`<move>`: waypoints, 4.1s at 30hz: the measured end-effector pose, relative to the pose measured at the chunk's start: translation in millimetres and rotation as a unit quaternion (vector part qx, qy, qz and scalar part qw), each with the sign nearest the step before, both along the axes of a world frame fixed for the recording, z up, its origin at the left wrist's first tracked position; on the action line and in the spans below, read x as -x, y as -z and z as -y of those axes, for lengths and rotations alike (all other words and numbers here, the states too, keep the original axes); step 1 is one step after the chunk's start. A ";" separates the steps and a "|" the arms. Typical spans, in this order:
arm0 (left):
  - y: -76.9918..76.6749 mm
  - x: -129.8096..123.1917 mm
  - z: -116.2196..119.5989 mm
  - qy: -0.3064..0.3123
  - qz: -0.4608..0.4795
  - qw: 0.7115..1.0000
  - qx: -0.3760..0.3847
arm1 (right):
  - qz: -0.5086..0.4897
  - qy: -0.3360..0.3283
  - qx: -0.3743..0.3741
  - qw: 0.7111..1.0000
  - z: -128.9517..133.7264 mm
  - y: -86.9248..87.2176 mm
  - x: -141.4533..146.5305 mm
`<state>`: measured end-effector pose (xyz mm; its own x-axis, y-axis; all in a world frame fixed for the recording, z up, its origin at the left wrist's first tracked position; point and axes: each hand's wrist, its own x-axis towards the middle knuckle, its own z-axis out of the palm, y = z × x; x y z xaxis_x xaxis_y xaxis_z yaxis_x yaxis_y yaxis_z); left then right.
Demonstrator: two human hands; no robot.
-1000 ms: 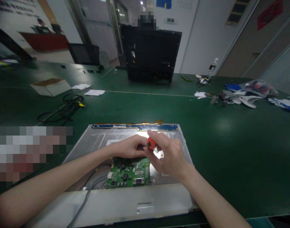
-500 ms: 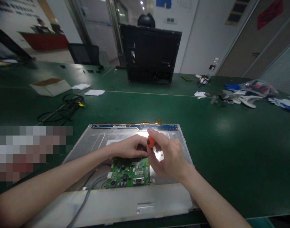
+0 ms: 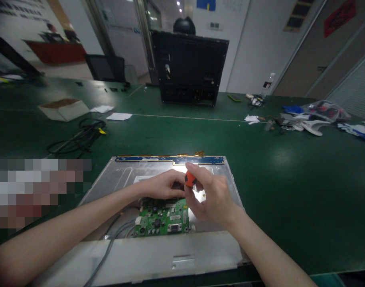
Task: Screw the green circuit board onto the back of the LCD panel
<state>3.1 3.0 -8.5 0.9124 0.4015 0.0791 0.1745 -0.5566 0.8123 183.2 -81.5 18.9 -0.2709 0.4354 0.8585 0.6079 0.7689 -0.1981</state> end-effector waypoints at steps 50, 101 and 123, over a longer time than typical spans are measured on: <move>2.1 1.8 -1.8 -0.013 -0.009 0.999 -0.032 | 0.371 -0.010 0.299 0.879 1.9 -110.7 6.8; -6.8 2.3 -5.2 0.021 -0.012 1.000 -0.002 | 0.338 0.014 0.347 0.875 0.4 -103.4 -7.5; 1.1 -0.2 -2.5 0.016 0.006 1.000 0.005 | 0.408 0.025 0.279 0.869 9.3 -107.5 -4.2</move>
<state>3.3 5.5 -9.5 0.9241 0.3720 0.0868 0.1460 -0.5540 0.8196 187.4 -90.8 126.4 -0.6589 0.7511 0.0411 0.7511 0.6599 -0.0203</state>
